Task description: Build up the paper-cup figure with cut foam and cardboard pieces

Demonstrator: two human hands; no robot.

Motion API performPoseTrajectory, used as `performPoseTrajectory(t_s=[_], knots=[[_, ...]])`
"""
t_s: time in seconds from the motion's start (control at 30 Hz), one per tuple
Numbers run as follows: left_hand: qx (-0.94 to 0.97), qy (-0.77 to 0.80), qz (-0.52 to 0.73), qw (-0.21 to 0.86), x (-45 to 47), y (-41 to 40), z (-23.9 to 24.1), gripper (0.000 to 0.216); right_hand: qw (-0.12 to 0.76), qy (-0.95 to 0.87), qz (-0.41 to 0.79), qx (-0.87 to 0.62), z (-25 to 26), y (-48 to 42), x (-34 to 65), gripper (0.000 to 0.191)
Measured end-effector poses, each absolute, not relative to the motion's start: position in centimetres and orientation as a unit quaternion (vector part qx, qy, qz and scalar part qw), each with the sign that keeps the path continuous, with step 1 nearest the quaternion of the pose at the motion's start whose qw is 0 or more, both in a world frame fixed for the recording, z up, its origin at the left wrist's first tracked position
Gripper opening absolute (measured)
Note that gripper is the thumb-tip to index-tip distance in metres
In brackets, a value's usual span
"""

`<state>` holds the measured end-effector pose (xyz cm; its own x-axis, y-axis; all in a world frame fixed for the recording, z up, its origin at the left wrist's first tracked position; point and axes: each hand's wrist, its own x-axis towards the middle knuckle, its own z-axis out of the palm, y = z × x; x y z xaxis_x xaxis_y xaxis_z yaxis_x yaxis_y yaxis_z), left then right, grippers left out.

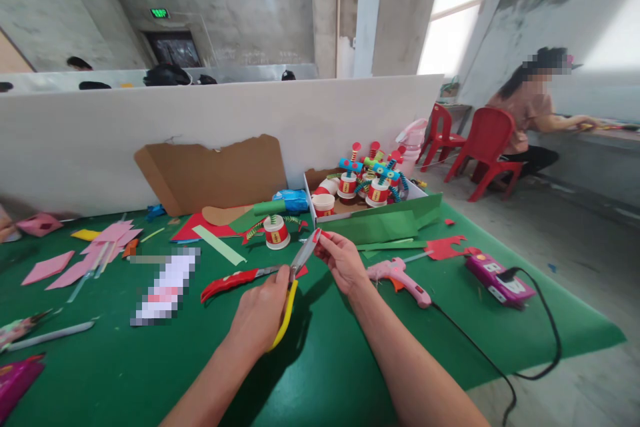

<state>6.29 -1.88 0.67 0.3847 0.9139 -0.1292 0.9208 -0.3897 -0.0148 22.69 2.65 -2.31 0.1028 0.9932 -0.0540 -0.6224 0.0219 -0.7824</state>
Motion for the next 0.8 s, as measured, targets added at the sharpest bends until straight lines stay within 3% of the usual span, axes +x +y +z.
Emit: performPoseTrajectory(t_s=[0.8], knots=[[0.816, 0.568, -0.093, 0.053, 6.0, -2.6, 2.0, 0.036, 0.65, -0.279, 0.618, -0.343, -2.2, 2.6, 22.7, 0.028]])
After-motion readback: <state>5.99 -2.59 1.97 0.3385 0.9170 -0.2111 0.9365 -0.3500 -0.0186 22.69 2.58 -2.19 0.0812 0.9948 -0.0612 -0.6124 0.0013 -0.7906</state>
